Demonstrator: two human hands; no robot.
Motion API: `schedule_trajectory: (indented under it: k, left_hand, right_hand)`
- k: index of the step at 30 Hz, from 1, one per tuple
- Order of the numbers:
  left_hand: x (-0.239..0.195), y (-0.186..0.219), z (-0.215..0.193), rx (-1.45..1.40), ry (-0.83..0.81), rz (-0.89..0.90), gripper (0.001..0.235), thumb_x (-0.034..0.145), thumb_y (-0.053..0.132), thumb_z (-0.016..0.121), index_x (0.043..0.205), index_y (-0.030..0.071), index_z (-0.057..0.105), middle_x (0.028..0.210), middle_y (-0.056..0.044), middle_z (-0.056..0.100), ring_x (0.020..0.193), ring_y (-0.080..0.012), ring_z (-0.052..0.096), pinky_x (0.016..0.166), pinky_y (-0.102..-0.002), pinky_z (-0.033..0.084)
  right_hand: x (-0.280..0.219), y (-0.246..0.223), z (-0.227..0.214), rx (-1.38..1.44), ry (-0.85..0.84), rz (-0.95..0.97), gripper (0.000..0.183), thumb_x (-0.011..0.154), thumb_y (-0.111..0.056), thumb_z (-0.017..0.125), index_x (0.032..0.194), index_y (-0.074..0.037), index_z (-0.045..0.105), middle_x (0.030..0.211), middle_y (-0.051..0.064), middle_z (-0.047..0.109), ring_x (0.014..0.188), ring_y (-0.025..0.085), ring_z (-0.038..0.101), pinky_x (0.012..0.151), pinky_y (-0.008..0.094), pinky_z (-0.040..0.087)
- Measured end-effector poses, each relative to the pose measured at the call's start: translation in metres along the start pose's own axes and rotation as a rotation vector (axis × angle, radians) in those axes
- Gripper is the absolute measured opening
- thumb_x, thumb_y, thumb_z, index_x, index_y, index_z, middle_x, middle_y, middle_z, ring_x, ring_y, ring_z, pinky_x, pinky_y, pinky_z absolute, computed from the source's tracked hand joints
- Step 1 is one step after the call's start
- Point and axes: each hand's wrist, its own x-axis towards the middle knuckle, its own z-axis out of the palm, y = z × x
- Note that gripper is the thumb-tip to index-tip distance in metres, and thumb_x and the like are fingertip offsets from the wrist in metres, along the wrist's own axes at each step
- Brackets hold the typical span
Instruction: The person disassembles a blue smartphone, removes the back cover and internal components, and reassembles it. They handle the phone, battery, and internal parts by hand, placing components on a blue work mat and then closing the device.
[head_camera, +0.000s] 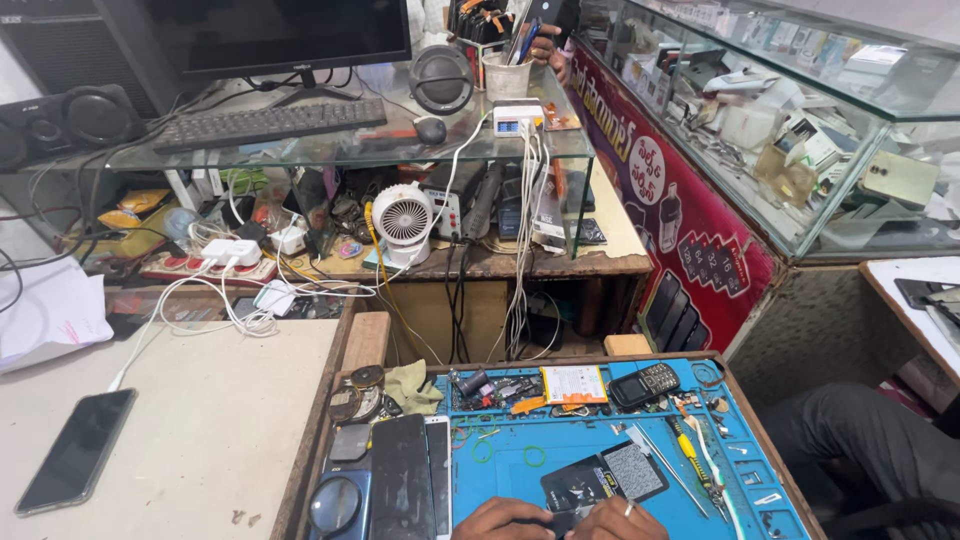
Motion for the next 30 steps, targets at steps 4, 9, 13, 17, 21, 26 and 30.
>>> schedule_trajectory:
  k: [4, 9, 13, 17, 21, 26, 30]
  left_hand:
    - [-0.002, 0.006, 0.001, -0.018, -0.009, 0.028, 0.018, 0.095, 0.015, 0.07, 0.11, 0.011, 0.079, 0.119, -0.006, 0.076, 0.115, -0.0251, 0.073, 0.103, -0.038, 0.057]
    - [-0.013, -0.001, 0.011, -0.073, 0.083, 0.081, 0.023, 0.089, 0.014, 0.081, 0.111, 0.009, 0.076, 0.118, -0.008, 0.076, 0.117, -0.028, 0.073, 0.105, -0.043, 0.057]
    - [-0.007, -0.016, 0.011, -0.041, 0.064, 0.024, 0.023, 0.091, 0.019, 0.086, 0.111, 0.011, 0.077, 0.118, -0.006, 0.078, 0.12, -0.0259, 0.073, 0.11, -0.05, 0.05]
    - [-0.015, -0.024, 0.018, -0.087, 0.042, -0.064, 0.021, 0.092, 0.02, 0.085, 0.11, 0.012, 0.076, 0.117, -0.006, 0.079, 0.121, -0.0256, 0.072, 0.11, -0.051, 0.048]
    - [-0.017, -0.029, 0.022, -0.093, 0.041, -0.049, 0.022, 0.091, 0.018, 0.085, 0.11, 0.01, 0.075, 0.118, -0.007, 0.078, 0.121, -0.0268, 0.072, 0.111, -0.05, 0.047]
    - [-0.013, -0.028, 0.022, -0.131, 0.062, -0.028, 0.022, 0.092, 0.016, 0.084, 0.11, 0.008, 0.074, 0.116, -0.007, 0.078, 0.121, -0.0275, 0.072, 0.108, -0.044, 0.055]
    - [-0.013, -0.029, 0.023, -0.162, 0.058, -0.064, 0.022, 0.091, 0.013, 0.083, 0.11, 0.007, 0.074, 0.115, -0.008, 0.078, 0.12, -0.0273, 0.072, 0.105, -0.042, 0.056]
  right_hand:
    - [0.006, 0.001, -0.008, 0.009, 0.032, -0.157, 0.015, 0.072, -0.021, 0.083, 0.076, -0.016, 0.069, 0.071, -0.006, 0.069, 0.068, 0.01, 0.072, 0.061, 0.024, 0.057]
    - [0.006, 0.001, -0.015, 0.147, -0.059, -0.132, 0.026, 0.071, -0.021, 0.091, 0.089, -0.009, 0.076, 0.083, 0.003, 0.073, 0.077, 0.019, 0.072, 0.069, 0.03, 0.058]
    - [0.013, 0.005, -0.019, 0.254, -0.137, 0.045, 0.024, 0.071, -0.016, 0.092, 0.09, -0.008, 0.079, 0.095, 0.007, 0.076, 0.088, 0.021, 0.075, 0.08, 0.036, 0.057]
    - [0.0, 0.013, -0.02, 0.286, -0.144, 0.098, 0.02, 0.076, -0.013, 0.09, 0.091, -0.007, 0.079, 0.095, 0.007, 0.077, 0.09, 0.021, 0.077, 0.083, 0.036, 0.058]
    - [-0.014, 0.023, -0.01, 0.247, -0.154, 0.125, 0.02, 0.076, -0.017, 0.09, 0.087, -0.007, 0.077, 0.089, 0.006, 0.077, 0.087, 0.021, 0.077, 0.081, 0.037, 0.058]
    - [-0.021, 0.024, -0.001, 0.16, -0.125, 0.174, 0.021, 0.073, -0.021, 0.091, 0.083, -0.009, 0.078, 0.083, 0.004, 0.077, 0.083, 0.02, 0.076, 0.076, 0.036, 0.06]
    - [-0.018, 0.019, -0.001, 0.121, -0.115, 0.177, 0.02, 0.074, -0.022, 0.09, 0.084, -0.01, 0.079, 0.084, 0.004, 0.078, 0.083, 0.019, 0.077, 0.074, 0.034, 0.062]
